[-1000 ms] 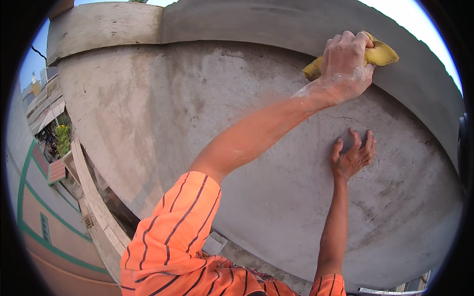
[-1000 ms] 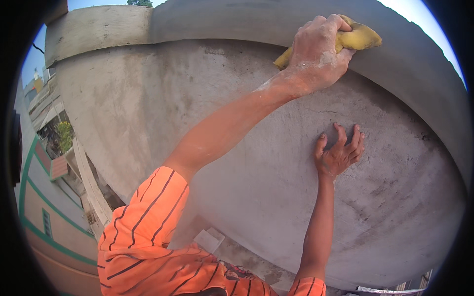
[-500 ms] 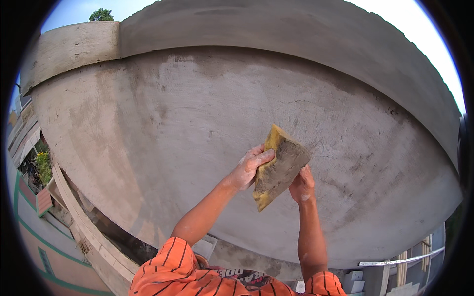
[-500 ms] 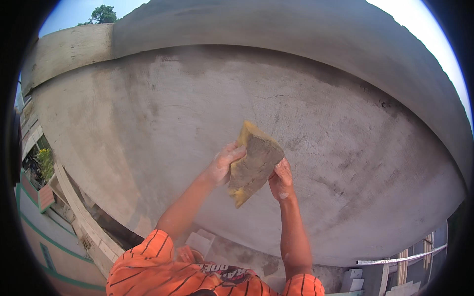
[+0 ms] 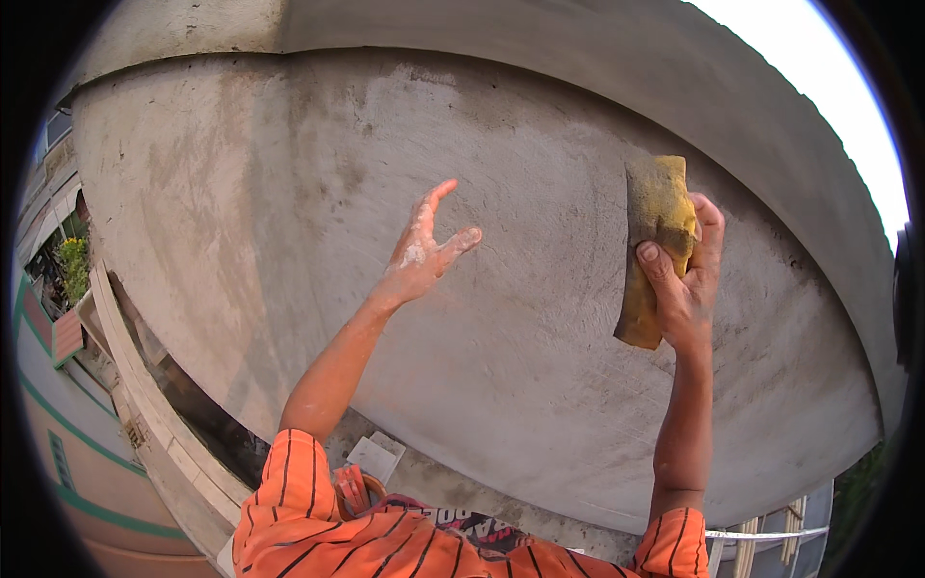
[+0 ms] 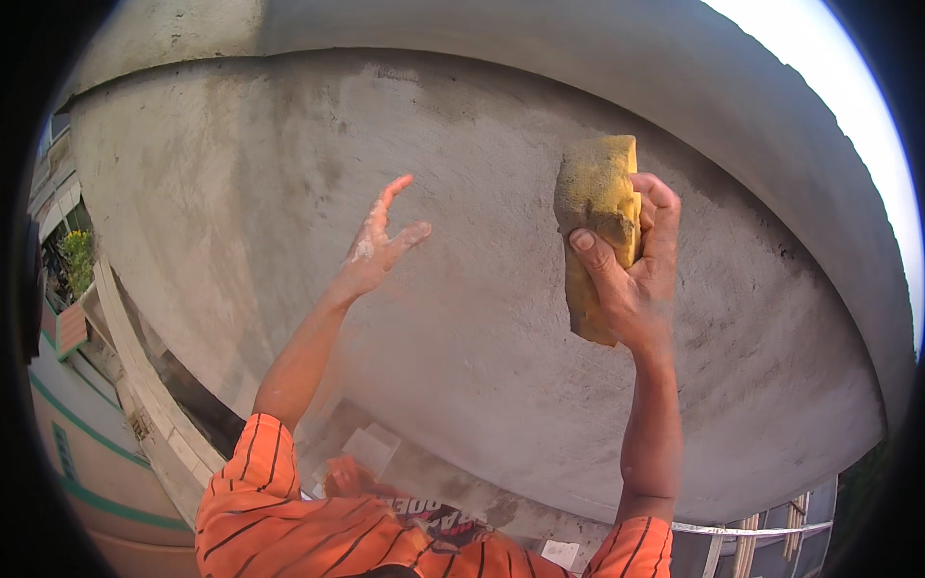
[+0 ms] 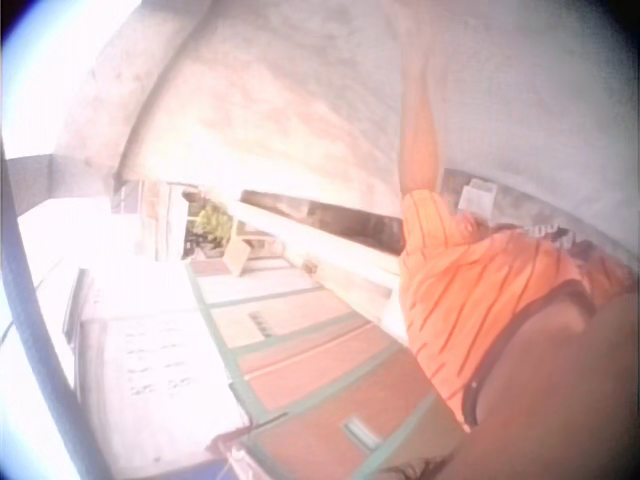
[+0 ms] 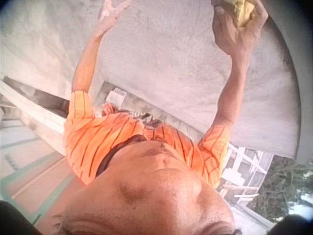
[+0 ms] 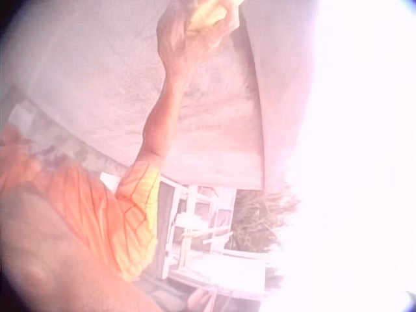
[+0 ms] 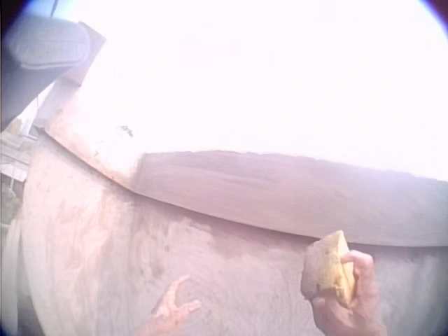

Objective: The person smooths a curved concrete wall using a yellow sponge, repeatedly dipping it into a bucket of water to clean the surface. They use their left hand to steady themselves against the wall while working with the sponge in their right hand.

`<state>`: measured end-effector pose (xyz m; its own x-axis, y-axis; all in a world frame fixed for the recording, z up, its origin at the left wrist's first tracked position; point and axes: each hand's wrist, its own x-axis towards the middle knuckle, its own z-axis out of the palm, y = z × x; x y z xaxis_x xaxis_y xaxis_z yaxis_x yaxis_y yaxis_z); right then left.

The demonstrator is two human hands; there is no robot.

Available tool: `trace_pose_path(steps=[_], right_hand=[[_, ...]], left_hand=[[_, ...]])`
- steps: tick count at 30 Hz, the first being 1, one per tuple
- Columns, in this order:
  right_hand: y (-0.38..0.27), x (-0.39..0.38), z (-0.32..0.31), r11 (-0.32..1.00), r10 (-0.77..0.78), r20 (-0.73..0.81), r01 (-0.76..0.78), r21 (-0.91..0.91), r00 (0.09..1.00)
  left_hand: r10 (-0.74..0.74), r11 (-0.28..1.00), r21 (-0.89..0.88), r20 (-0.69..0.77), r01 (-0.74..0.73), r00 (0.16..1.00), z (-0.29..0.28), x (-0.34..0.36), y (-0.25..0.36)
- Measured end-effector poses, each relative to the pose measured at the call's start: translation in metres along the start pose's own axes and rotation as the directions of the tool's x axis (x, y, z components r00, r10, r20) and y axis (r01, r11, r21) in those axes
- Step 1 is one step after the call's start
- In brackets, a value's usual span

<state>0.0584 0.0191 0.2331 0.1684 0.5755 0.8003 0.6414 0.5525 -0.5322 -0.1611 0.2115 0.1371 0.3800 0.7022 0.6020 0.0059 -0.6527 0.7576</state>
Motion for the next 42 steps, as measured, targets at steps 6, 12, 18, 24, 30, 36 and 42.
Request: trace_pose_path(steps=[6,12,18,24,30,36,42], right_hand=[[-0.055,0.13,-0.04,-0.121,-0.549,0.432,0.443,-0.888,0.716],[-0.03,0.182,-0.044,-0.403,-0.435,0.661,0.524,-0.75,0.612],[-0.019,0.244,0.054,-0.489,-0.429,0.765,0.589,-0.643,0.48],[-0.052,0.241,0.137,-0.245,-0.408,0.656,0.616,-0.749,0.635],[-0.041,0.204,0.069,-0.359,-0.346,0.673,0.57,-0.739,0.654],[-0.043,0.225,0.118,-0.292,-0.361,0.692,0.628,-0.721,0.626],[-0.027,0.187,-0.02,-0.301,-0.468,0.413,0.298,-0.906,0.781]], left_hand=[[0.284,0.784,0.587,-0.628,0.201,0.725,-0.212,0.056,-0.064],[0.869,0.122,0.843,-0.346,0.523,0.354,-0.45,0.041,-0.127],[0.384,-0.57,0.203,-0.791,0.796,0.477,-0.381,0.056,-0.1],[0.741,-0.154,0.739,-0.352,0.656,0.572,-0.483,0.034,-0.163],[0.827,-0.07,0.788,-0.297,0.612,0.478,-0.468,0.047,-0.16],[0.503,-0.492,0.292,-0.674,0.82,0.541,-0.419,0.049,-0.128],[0.441,-0.484,0.291,-0.733,0.825,0.518,-0.409,0.036,-0.108]])
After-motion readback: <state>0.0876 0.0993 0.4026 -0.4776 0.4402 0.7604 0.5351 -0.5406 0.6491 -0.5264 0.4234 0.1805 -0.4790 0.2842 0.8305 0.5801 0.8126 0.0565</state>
